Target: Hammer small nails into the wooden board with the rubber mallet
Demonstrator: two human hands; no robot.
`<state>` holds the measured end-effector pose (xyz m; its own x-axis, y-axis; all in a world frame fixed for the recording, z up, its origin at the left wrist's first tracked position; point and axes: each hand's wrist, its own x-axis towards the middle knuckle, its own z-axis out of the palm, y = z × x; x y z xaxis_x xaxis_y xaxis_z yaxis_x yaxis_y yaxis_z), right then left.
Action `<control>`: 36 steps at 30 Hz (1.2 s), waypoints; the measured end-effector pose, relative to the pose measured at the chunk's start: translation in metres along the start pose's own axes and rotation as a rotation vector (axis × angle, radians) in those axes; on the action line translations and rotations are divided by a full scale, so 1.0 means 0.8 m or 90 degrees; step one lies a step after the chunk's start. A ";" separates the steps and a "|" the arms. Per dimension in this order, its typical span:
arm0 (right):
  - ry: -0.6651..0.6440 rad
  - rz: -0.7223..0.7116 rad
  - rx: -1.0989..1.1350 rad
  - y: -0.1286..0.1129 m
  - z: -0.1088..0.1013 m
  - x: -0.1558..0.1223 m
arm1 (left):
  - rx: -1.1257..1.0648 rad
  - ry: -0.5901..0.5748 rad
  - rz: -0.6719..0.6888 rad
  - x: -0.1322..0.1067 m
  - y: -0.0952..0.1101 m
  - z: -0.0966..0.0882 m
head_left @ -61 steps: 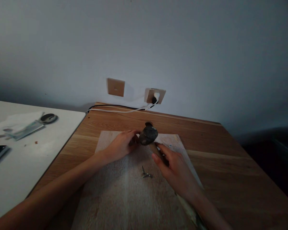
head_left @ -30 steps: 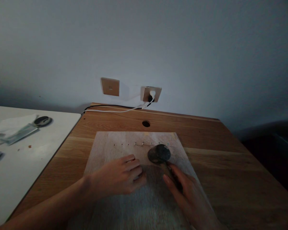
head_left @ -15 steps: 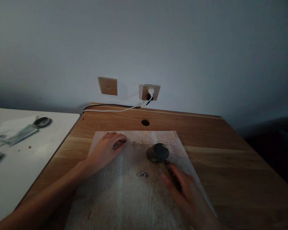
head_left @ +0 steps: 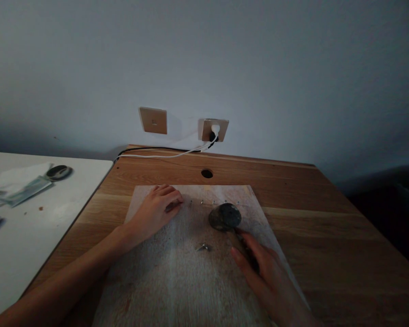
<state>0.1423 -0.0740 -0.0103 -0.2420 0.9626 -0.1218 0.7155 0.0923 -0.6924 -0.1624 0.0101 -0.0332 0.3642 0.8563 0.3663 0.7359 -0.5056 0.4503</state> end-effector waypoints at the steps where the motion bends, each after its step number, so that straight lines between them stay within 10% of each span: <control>1: 0.005 0.002 0.001 0.000 0.001 -0.001 | 0.005 0.002 0.000 0.000 0.000 0.000; 23: -0.031 -0.134 -0.064 -0.096 -0.013 0.075 | -0.132 -0.011 -0.064 0.001 -0.002 -0.004; 36: -0.044 -0.185 -0.109 -0.088 0.009 0.085 | -0.025 0.082 0.013 -0.015 0.011 -0.020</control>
<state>0.0704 -0.0167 0.0249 -0.4921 0.8705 0.0109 0.7080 0.4075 -0.5769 -0.1694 -0.0062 -0.0204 0.3010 0.8260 0.4766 0.7046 -0.5294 0.4725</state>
